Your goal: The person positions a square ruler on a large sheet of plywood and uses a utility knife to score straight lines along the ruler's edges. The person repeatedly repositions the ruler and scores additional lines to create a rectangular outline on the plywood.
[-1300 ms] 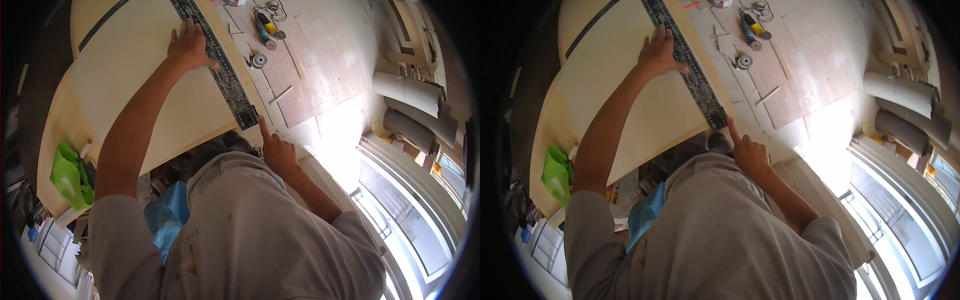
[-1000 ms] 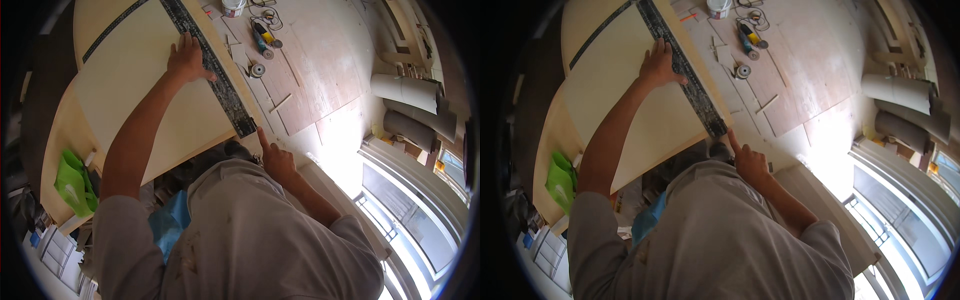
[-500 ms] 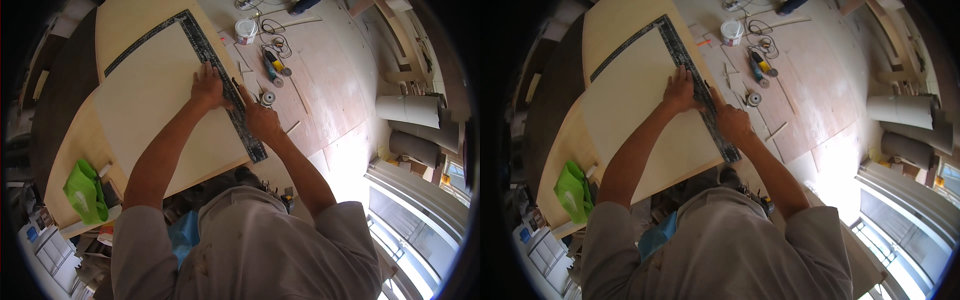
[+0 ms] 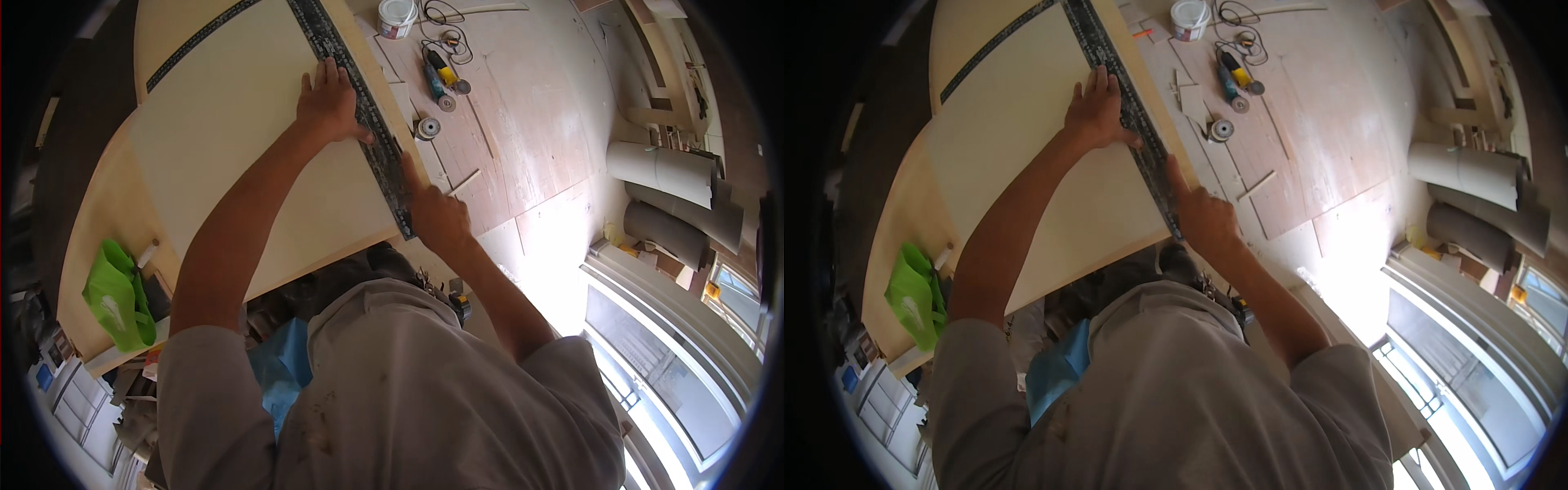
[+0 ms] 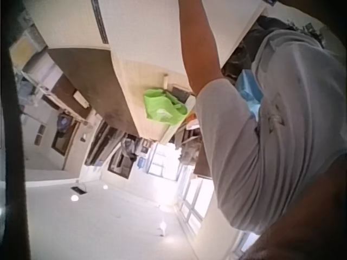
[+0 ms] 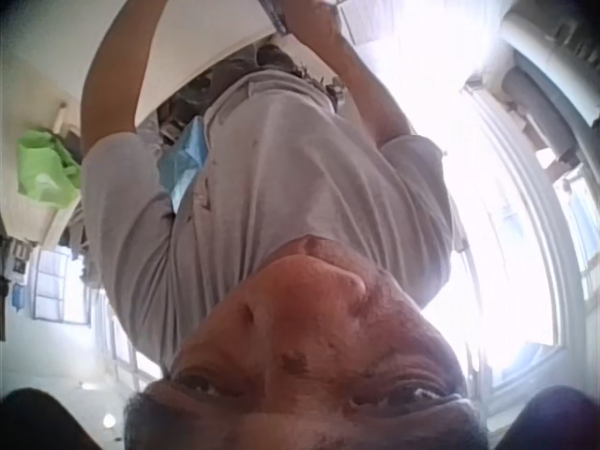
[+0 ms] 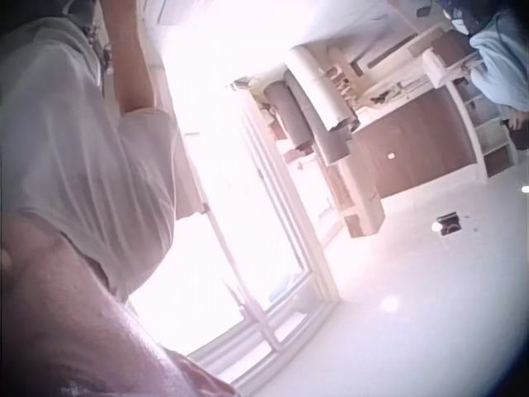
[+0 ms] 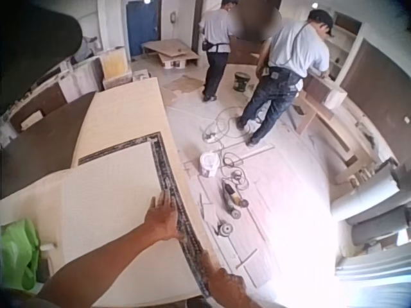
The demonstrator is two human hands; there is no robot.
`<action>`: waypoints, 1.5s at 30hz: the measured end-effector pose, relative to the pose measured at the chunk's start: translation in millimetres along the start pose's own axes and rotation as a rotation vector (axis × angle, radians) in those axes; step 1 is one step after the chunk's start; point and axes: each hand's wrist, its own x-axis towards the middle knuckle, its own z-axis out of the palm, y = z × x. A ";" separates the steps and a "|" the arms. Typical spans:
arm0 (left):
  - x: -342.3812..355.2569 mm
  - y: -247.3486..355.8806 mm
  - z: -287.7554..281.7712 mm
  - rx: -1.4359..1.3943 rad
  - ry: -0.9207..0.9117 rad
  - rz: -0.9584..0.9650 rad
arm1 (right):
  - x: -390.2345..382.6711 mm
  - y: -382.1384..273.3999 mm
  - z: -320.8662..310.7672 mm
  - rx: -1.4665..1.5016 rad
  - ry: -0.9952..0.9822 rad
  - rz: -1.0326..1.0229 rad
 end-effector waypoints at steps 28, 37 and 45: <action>1.2 0.7 -3.0 -0.083 -0.014 0.015 | 90.1 -2.6 -48.9 0.253 0.238 -0.111; 1.2 -3.3 4.0 -0.152 0.021 0.014 | 158.7 -32.5 -54.3 0.140 0.195 -0.147; -0.4 -2.1 3.5 -0.110 0.032 0.014 | 160.6 -34.5 -61.3 0.200 0.153 -0.115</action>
